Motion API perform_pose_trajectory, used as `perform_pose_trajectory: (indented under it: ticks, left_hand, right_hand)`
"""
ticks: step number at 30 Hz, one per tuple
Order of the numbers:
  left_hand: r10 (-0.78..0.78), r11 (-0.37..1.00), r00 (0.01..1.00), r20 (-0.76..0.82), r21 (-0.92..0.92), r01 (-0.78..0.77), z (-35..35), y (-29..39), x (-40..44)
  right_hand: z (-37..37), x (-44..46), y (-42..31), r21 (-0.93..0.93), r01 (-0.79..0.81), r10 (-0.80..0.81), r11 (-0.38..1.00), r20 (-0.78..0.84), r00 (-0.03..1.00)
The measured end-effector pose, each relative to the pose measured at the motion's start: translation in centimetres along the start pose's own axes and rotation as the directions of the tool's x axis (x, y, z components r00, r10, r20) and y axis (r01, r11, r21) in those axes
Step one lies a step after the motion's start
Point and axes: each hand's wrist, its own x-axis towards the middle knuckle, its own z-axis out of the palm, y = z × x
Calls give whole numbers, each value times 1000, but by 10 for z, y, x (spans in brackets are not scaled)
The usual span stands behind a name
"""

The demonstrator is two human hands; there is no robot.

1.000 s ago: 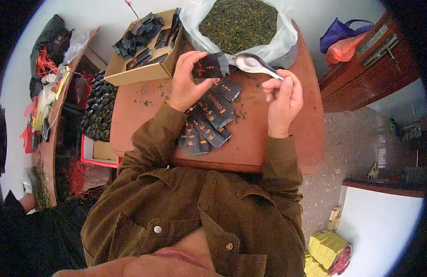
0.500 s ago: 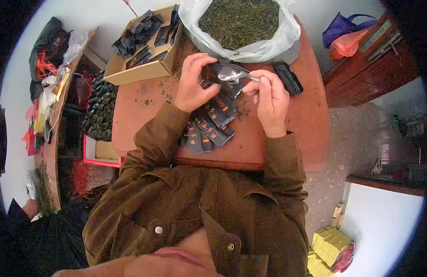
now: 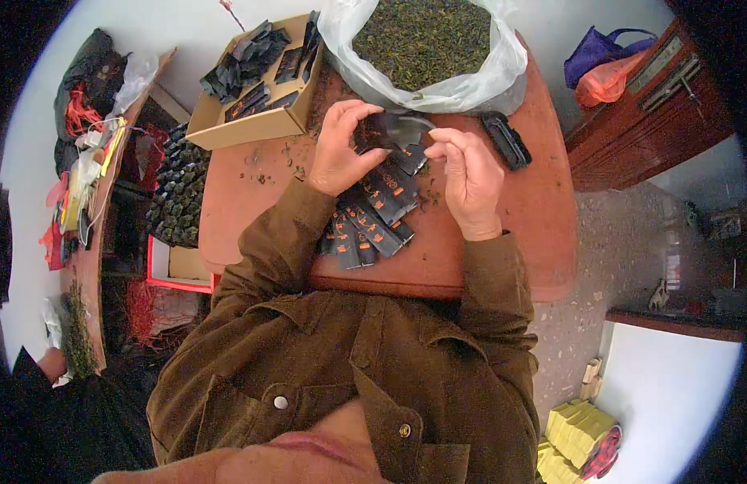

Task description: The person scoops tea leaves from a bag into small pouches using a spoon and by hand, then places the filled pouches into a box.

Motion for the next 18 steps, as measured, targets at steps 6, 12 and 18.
perform_pose_trajectory:
  ticks: [6,12,18]
  left_hand:
    - [-8,994,999,52,-112,14,0,1,-1]
    - [16,994,993,117,-114,-3,-3,5,-1]
    - [2,992,998,69,-125,7,-2,-2,0]
  right_hand:
    - [0,-2,3,243,-236,216,941,106,971]
    - [3,-1,6,395,-275,277,877,54,959]
    - [2,0,6,365,-269,282,891,18,959]
